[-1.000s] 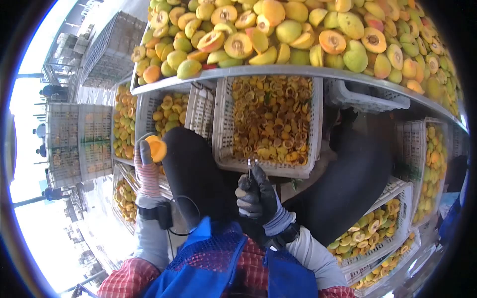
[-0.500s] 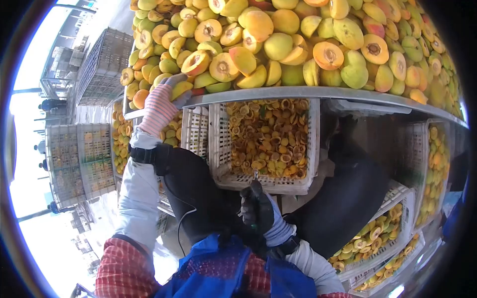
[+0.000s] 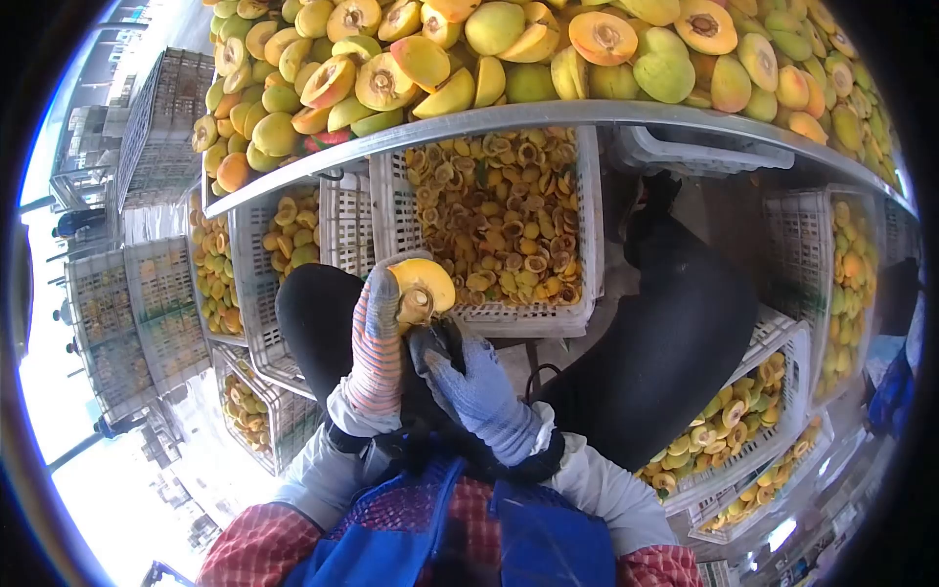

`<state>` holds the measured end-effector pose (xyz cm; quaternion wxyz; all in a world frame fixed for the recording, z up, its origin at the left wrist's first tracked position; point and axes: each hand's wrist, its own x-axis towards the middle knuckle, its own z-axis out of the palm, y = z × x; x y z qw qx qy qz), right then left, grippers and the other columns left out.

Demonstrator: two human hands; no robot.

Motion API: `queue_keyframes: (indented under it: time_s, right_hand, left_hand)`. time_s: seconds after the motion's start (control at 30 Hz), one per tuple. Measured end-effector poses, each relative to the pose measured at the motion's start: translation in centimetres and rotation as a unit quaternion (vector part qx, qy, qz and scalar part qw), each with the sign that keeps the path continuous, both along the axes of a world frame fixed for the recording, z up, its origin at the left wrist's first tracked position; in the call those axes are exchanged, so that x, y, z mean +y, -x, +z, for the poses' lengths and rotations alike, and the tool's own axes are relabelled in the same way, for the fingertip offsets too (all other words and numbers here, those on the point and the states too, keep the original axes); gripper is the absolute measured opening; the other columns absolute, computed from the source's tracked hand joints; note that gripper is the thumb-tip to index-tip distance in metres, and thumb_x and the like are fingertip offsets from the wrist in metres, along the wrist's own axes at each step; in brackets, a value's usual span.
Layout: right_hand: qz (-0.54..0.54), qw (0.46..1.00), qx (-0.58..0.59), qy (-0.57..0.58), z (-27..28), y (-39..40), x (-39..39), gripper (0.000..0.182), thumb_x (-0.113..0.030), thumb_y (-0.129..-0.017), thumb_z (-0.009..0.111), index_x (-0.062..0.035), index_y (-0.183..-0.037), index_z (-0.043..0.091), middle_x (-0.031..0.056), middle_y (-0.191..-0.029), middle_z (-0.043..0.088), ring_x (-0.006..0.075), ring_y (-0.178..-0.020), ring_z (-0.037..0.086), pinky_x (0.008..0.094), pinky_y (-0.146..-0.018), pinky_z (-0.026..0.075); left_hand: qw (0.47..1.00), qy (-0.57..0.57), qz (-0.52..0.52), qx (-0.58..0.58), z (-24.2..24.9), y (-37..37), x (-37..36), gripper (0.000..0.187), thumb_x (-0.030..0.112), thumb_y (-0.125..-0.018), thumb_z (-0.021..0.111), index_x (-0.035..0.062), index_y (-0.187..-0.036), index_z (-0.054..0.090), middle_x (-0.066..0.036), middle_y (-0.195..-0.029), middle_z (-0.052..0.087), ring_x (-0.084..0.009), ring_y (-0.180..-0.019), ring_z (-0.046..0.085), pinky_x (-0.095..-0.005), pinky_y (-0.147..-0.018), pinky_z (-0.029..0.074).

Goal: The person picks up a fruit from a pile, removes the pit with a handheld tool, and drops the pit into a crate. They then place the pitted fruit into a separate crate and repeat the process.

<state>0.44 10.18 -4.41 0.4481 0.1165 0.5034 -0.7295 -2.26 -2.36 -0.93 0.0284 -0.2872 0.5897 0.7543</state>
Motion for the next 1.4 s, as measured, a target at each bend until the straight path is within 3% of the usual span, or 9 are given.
queue_keyframes:
  time_s: [0.2, 0.3, 0.37, 0.4, 0.6, 0.8, 0.9, 0.93, 1.4]
  right_hand:
    - [-0.188, 0.971, 0.137, 0.05, 1.4, -1.1, -1.0, 0.02, -0.014, -0.089, 0.059, -0.0005, -0.103, 0.056, -0.0005, -0.071, 0.058, 0.0075, -0.062, 0.054, 0.0223, -0.057, 0.044]
    - [-0.201, 0.974, 0.086, 0.054, 1.8, 0.2, -0.5, 0.029, -0.015, -0.087, 0.063, -0.0008, -0.109, 0.05, 0.0035, -0.085, 0.059, 0.009, -0.069, 0.056, 0.0225, -0.06, 0.045]
    - [-0.075, 0.995, 0.059, 0.01, 1.3, 1.7, 1.4, 0.051, -0.019, -0.085, 0.064, 0.0004, -0.126, 0.042, 0.0107, -0.103, 0.058, 0.0131, -0.081, 0.058, 0.0236, -0.067, 0.049]
    - [-0.167, 0.981, 0.058, 0.082, 1.4, 1.2, 0.6, 0.041, -0.018, -0.084, 0.064, -0.0013, -0.117, 0.046, 0.0084, -0.093, 0.059, 0.0132, -0.07, 0.058, 0.0231, -0.054, 0.048]
    - [-0.232, 0.947, -0.123, 0.185, 1.8, 0.6, 0.4, 0.023, -0.008, -0.088, 0.059, -0.0053, -0.108, 0.049, -0.0003, -0.085, 0.052, 0.0065, -0.071, 0.053, 0.0168, -0.057, 0.042]
    - [-0.14, 0.967, 0.156, 0.142, 0.1, -1.2, 1.0, 0.037, -0.024, -0.087, 0.062, -0.0032, -0.115, 0.05, 0.007, -0.086, 0.059, 0.0167, -0.07, 0.059, 0.0281, -0.061, 0.048]
    - [0.026, 0.881, 0.452, -0.136, 1.8, -0.2, 2.5, 0.041, -0.029, -0.085, 0.065, 0.0001, -0.111, 0.052, 0.0156, -0.091, 0.063, 0.0293, -0.077, 0.063, 0.0371, -0.067, 0.05]
    - [0.058, 0.911, 0.387, -0.133, 1.5, -0.3, 2.3, 0.041, -0.029, -0.083, 0.066, 0.0008, -0.108, 0.054, 0.02, -0.092, 0.063, 0.0358, -0.083, 0.062, 0.0407, -0.069, 0.049]
    - [-0.012, 0.959, 0.281, -0.021, 0.1, -2.3, 1.4, 0.035, -0.023, -0.085, 0.063, 0.0005, -0.11, 0.056, 0.0189, -0.087, 0.063, 0.0364, -0.08, 0.061, 0.0406, -0.067, 0.047]
  left_hand:
    - [0.993, 0.105, -0.018, 0.06, 1.1, -0.9, 0.4, 0.041, 0.038, -0.096, 0.049, 0.0012, -0.114, 0.056, -0.008, -0.094, 0.061, -0.0119, -0.087, 0.055, -0.0261, -0.08, 0.045]
    - [0.987, 0.118, -0.106, 0.006, 1.8, -0.9, -1.7, 0.035, 0.033, -0.095, 0.052, 0.0006, -0.109, 0.057, -0.006, -0.089, 0.062, -0.0113, -0.082, 0.054, -0.0255, -0.074, 0.045]
    - [0.967, 0.121, -0.215, -0.059, 3.8, -0.4, -3.0, 0.035, 0.033, -0.094, 0.054, -0.0001, -0.104, 0.057, -0.005, -0.086, 0.062, -0.0103, -0.08, 0.053, -0.0244, -0.072, 0.044]
    - [0.947, 0.175, -0.263, -0.063, 3.9, -0.2, -3.4, 0.036, 0.035, -0.093, 0.057, -0.0001, -0.103, 0.055, -0.005, -0.086, 0.06, -0.0086, -0.077, 0.052, -0.0225, -0.07, 0.043]
    - [0.997, -0.023, -0.071, 0.021, 3.3, -1.5, 0.1, 0.046, 0.044, -0.092, 0.054, 0.0009, -0.111, 0.055, -0.006, -0.097, 0.061, -0.0118, -0.086, 0.057, -0.0252, -0.077, 0.046]
    - [0.998, -0.044, 0.043, -0.02, 1.7, -2.5, 0.4, 0.072, 0.063, -0.09, 0.039, -0.0044, -0.108, 0.056, -0.013, -0.092, 0.064, -0.0212, -0.083, 0.064, -0.0305, -0.08, 0.051]
    - [0.99, -0.068, 0.088, -0.083, 1.2, -2.4, 0.0, 0.074, 0.065, -0.088, 0.041, -0.005, -0.106, 0.056, -0.014, -0.093, 0.064, -0.0225, -0.085, 0.064, -0.0315, -0.08, 0.052]
    - [0.989, -0.062, 0.096, -0.097, 1.4, -2.3, 0.0, 0.073, 0.064, -0.089, 0.04, -0.0044, -0.105, 0.057, -0.014, -0.093, 0.064, -0.0209, -0.084, 0.064, -0.0297, -0.078, 0.052]
    - [0.998, 0.059, -0.006, -0.022, 0.8, -3.6, 1.3, 0.043, 0.042, -0.091, 0.057, 0.0, -0.097, 0.06, -0.003, -0.083, 0.06, -0.0078, -0.078, 0.052, -0.0231, -0.071, 0.043]
